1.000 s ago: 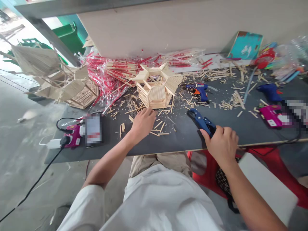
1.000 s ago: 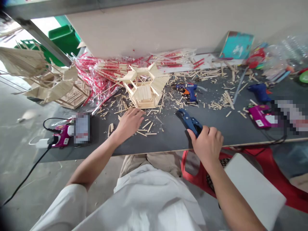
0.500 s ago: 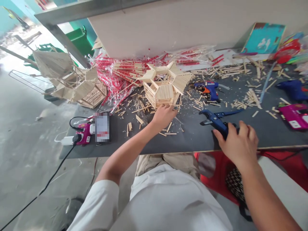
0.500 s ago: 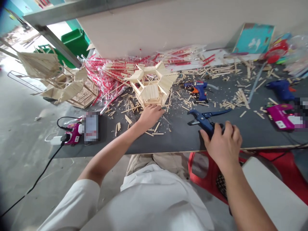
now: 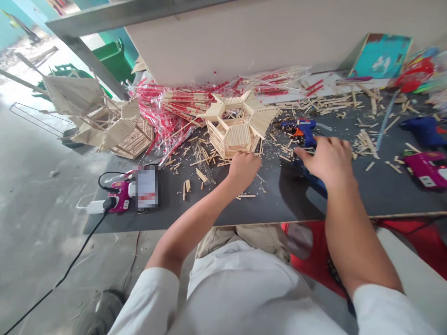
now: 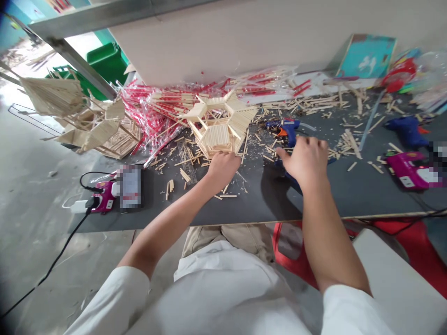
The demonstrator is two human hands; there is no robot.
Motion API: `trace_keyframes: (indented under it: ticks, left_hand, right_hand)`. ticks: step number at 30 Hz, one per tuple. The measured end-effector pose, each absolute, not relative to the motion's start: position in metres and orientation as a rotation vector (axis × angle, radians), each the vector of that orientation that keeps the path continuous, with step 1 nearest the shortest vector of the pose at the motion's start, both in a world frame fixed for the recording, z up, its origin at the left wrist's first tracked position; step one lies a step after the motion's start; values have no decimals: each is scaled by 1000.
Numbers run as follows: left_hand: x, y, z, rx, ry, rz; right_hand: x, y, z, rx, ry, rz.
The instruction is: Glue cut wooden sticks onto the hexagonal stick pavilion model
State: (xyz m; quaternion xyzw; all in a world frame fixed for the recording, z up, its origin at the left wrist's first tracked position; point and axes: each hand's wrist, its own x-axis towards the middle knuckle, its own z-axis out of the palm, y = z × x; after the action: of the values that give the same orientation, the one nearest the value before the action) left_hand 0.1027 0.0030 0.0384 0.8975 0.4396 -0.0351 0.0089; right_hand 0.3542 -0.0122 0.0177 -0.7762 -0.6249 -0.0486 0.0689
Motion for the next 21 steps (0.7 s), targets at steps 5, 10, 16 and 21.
trace_keyframes:
  ticks: [5, 10, 16, 21]
  left_hand:
    - [101, 3, 38, 2800, 1377, -114]
    - [92, -4, 45, 2865, 1321, -133]
    - [86, -6, 43, 2842, 1356, -52]
    - [74, -7, 35, 2865, 1256, -47]
  right_hand:
    - [341, 40, 2, -2523, -1545, 16]
    - [344, 60, -26, -2503, -1482, -48]
    - [358, 64, -43, -2465, -1455, -96]
    - [371, 66, -61, -2357, -1569, -190]
